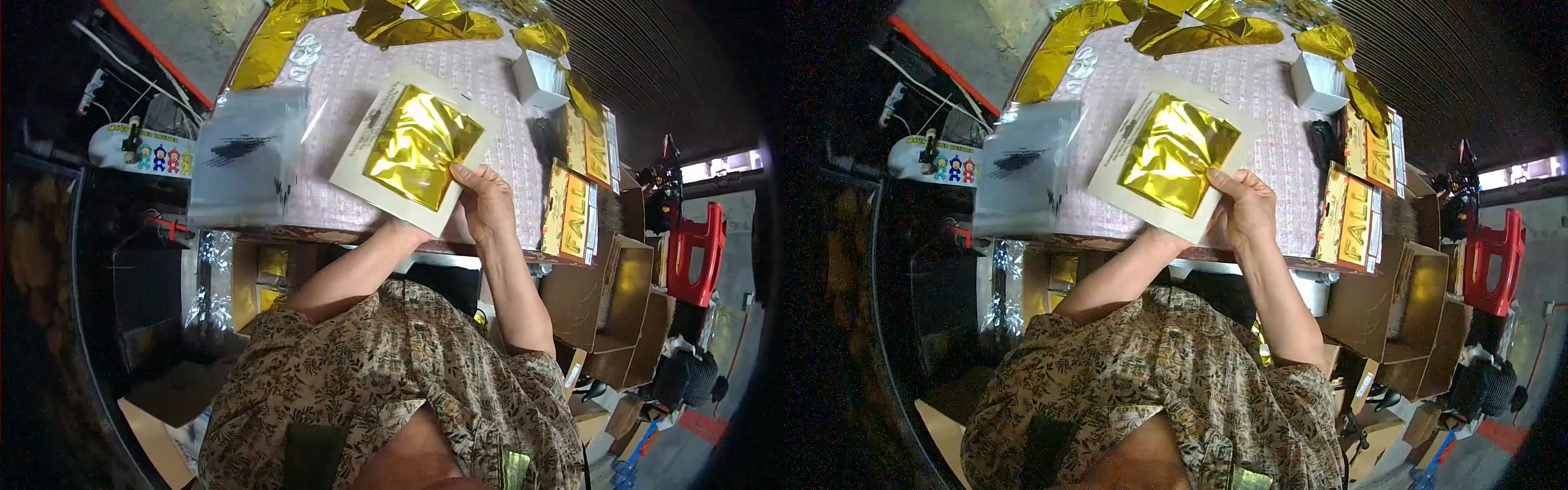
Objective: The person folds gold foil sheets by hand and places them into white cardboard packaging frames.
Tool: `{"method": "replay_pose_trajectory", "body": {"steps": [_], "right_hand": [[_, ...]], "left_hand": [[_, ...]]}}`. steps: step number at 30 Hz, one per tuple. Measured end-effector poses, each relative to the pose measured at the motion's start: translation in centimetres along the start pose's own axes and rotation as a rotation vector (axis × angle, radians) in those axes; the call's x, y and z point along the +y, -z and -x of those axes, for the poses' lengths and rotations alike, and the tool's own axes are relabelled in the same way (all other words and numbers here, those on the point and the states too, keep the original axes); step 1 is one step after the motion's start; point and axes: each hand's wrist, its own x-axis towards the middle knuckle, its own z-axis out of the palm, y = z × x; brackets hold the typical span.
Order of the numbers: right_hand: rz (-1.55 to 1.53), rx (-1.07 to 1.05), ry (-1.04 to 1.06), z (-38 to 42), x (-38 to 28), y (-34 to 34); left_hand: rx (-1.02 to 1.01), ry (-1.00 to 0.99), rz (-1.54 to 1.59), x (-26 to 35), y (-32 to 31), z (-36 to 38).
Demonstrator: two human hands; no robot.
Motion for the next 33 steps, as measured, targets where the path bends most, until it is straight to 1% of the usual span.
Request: {"method": "replay_pose_trajectory", "body": {"steps": [1,2,3,5,6,7,9,10,12,13,15,17,19,20,21,23,25,27,28,29,30,31,33], "right_hand": [[-0.023,0.001,-0.045,0.1,-0.4,0.1],[-0.045,0.003,-0.090,0.2,-0.6,0.3],[-0.044,-0.001,-0.094,0.1,-0.8,0.8],[-0.077,-0.064,-0.155,0.0,-1.0,1.9],[-0.203,0.014,-0.136,0.6,-1.5,1.1],[-0.202,0.014,-0.140,1.1,-1.9,0.6],[-0.182,0.053,-0.134,1.8,-2.2,0.0],[-0.149,0.086,-0.128,1.4,-1.3,1.2],[-0.139,0.107,-0.129,1.7,-1.0,1.0],[-0.135,0.129,-0.122,1.8,-0.8,0.9],[-0.118,0.138,-0.096,2.1,-0.7,1.0],[-0.101,0.148,-0.068,2.2,-0.5,1.0],[-0.109,0.142,-0.003,2.1,-0.3,0.7],[-0.109,0.139,-0.002,2.0,0.0,0.9],[-0.066,0.119,-0.013,1.8,0.4,1.3],[-0.023,0.099,-0.026,1.7,0.4,0.8],[-0.131,0.157,-0.009,2.0,-0.1,-0.8],[-0.120,0.140,-0.023,1.6,0.2,0.2],[-0.110,0.122,-0.039,1.4,0.3,0.6],[-0.110,0.120,-0.041,1.5,-0.1,0.5],[-0.122,0.125,-0.071,1.8,-0.9,0.1],[-0.135,0.132,-0.099,2.1,-1.6,0.0],[-0.146,0.114,-0.096,2.5,-2.8,0.3]], "left_hand": [[-0.051,0.024,0.040,0.3,-0.4,0.2],[-0.017,-0.013,-0.188,0.6,-0.8,-0.1],[-0.014,-0.019,-0.187,1.1,-1.2,-0.1],[-0.086,-0.086,-0.271,2.1,-2.2,0.1],[-0.107,-0.063,0.000,2.5,-3.4,0.7],[-0.186,-0.032,0.141,3.1,-4.1,1.1],[-0.083,-0.126,-0.033,3.7,-3.6,1.0],[-0.078,-0.131,-0.029,3.6,-3.2,0.8],[-0.047,-0.067,-0.106,3.2,-2.7,0.4],[-0.046,-0.069,-0.106,3.0,-2.4,0.3],[-0.167,0.008,-0.032,2.5,-2.3,0.1],[-0.153,0.033,-0.022,2.1,-2.1,-0.2],[-0.283,0.096,0.152,2.0,-2.5,0.2],[-0.153,0.032,0.067,1.9,-3.6,0.7],[-0.154,0.030,0.066,1.5,-3.1,0.4],[-0.261,-0.047,0.035,0.6,-1.9,-0.3],[-0.253,-0.015,0.053,0.9,-1.0,-0.4],[-0.428,0.127,0.240,1.2,-0.5,-0.5],[-0.427,0.124,0.240,1.3,-0.3,-0.7],[-0.394,0.113,0.212,1.4,0.2,-0.9],[-0.360,0.104,0.184,1.8,-1.3,-0.5],[-0.182,0.032,0.120,2.6,-2.6,0.4],[0.040,0.005,-0.112,5.2,-3.6,1.1]]}}
